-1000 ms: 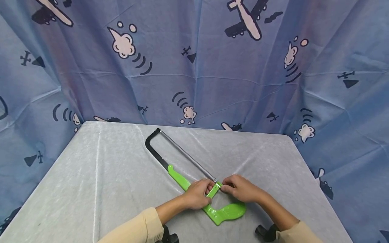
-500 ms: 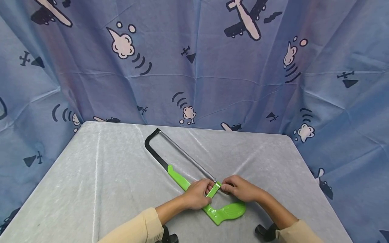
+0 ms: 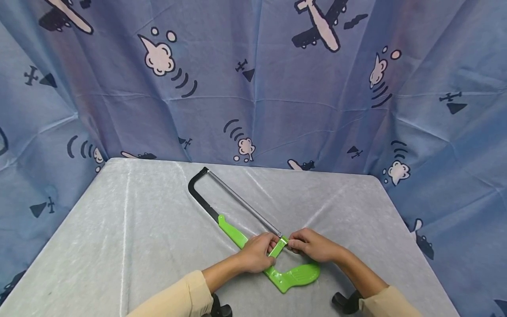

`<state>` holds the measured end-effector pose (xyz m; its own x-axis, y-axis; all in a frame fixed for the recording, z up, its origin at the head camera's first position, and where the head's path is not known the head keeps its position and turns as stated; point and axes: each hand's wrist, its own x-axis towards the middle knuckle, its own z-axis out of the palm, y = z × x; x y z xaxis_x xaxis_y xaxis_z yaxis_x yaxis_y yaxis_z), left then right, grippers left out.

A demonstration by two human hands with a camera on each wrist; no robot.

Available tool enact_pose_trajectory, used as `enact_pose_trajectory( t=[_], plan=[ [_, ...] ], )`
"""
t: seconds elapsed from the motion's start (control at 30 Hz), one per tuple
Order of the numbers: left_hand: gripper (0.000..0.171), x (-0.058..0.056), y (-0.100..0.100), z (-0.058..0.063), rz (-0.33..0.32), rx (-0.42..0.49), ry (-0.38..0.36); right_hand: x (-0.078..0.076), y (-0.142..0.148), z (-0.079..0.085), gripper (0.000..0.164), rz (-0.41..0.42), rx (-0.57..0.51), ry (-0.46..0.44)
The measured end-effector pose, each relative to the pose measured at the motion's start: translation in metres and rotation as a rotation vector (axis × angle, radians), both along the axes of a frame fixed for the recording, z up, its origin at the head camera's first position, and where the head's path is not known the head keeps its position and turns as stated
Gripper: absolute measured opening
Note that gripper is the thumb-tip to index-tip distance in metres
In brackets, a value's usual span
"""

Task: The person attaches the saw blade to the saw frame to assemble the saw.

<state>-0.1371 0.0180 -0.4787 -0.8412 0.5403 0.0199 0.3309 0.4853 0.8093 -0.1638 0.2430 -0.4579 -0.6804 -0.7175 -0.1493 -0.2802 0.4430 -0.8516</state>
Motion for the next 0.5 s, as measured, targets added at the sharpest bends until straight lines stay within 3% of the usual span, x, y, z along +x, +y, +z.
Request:
enact_pose_trajectory(
  t=[0.3,0.5],
  plan=[
    [0.039,-0.0001,-0.0015,0.0012,-0.005,0.004,0.001,0.0001,-0.0010,-0.0009,0.029,-0.006,-0.007,0.010],
    [0.040,-0.0017,-0.0033,0.0029,-0.030,0.044,-0.064,0.0005,0.0004,-0.0008,0.028,-0.035,0.031,0.008]
  ],
)
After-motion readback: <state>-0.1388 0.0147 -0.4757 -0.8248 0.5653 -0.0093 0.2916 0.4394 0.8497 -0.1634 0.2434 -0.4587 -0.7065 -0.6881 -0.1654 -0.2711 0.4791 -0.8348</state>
